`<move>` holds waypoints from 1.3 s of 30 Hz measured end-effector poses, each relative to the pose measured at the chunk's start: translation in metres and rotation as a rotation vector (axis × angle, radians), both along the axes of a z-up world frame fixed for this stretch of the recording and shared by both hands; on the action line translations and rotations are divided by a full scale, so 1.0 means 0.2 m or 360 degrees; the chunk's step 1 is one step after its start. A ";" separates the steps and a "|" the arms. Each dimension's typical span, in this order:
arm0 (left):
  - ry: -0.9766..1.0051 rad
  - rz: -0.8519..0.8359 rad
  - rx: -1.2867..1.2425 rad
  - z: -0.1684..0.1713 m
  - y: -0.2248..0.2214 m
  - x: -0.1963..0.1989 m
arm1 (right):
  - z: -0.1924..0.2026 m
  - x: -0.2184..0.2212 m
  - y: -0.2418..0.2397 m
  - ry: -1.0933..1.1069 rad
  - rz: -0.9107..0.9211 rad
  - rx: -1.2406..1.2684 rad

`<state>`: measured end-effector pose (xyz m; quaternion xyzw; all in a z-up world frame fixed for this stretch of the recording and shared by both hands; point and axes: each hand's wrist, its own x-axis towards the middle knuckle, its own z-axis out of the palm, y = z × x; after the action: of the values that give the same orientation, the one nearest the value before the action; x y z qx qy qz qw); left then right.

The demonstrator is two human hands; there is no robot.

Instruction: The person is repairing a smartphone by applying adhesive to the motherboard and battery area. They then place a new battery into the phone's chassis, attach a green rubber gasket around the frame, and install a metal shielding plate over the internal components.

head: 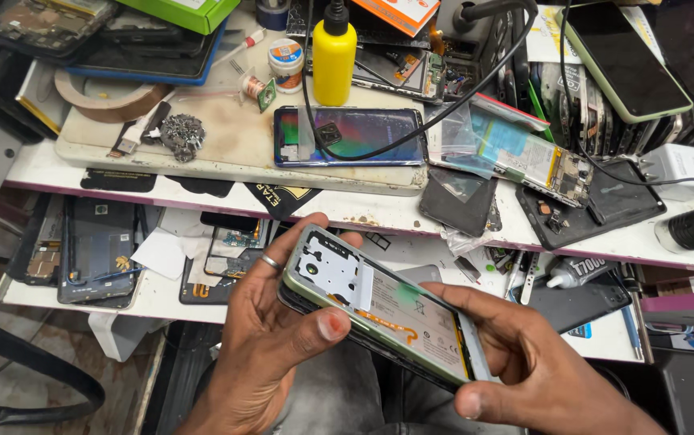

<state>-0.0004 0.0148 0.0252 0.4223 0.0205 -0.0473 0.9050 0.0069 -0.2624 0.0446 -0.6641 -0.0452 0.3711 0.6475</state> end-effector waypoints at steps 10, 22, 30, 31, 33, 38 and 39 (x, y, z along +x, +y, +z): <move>0.0165 -0.0012 -0.0185 -0.04 -0.01 0.00 | -0.03 0.01 -0.01 -0.0152 0.0000 0.0086; 0.0102 -0.0041 -0.0185 -0.04 0.01 0.02 | 0.00 0.01 0.06 -0.0062 -0.0084 0.0210; 0.0036 -0.0006 -0.0177 -0.08 0.01 0.01 | 0.00 0.02 0.04 -0.0102 -0.0008 0.0039; 0.0040 0.0005 -0.0153 -0.08 0.01 0.01 | 0.00 0.01 0.04 -0.0096 0.0000 0.0018; 0.0043 0.0027 -0.0103 -0.09 0.01 0.02 | 0.00 0.02 0.03 -0.0089 0.0013 -0.0024; 0.0010 0.0032 -0.0167 -0.08 0.00 0.00 | -0.02 0.02 0.03 -0.0039 0.0036 -0.0148; 0.0015 0.0023 -0.0179 -0.08 0.00 0.00 | -0.02 0.01 0.02 -0.0016 0.0041 -0.0183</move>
<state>0.0002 0.0142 0.0091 0.3705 0.0251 -0.0439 0.9274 0.0095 -0.2584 0.0398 -0.7014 -0.0356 0.3781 0.6032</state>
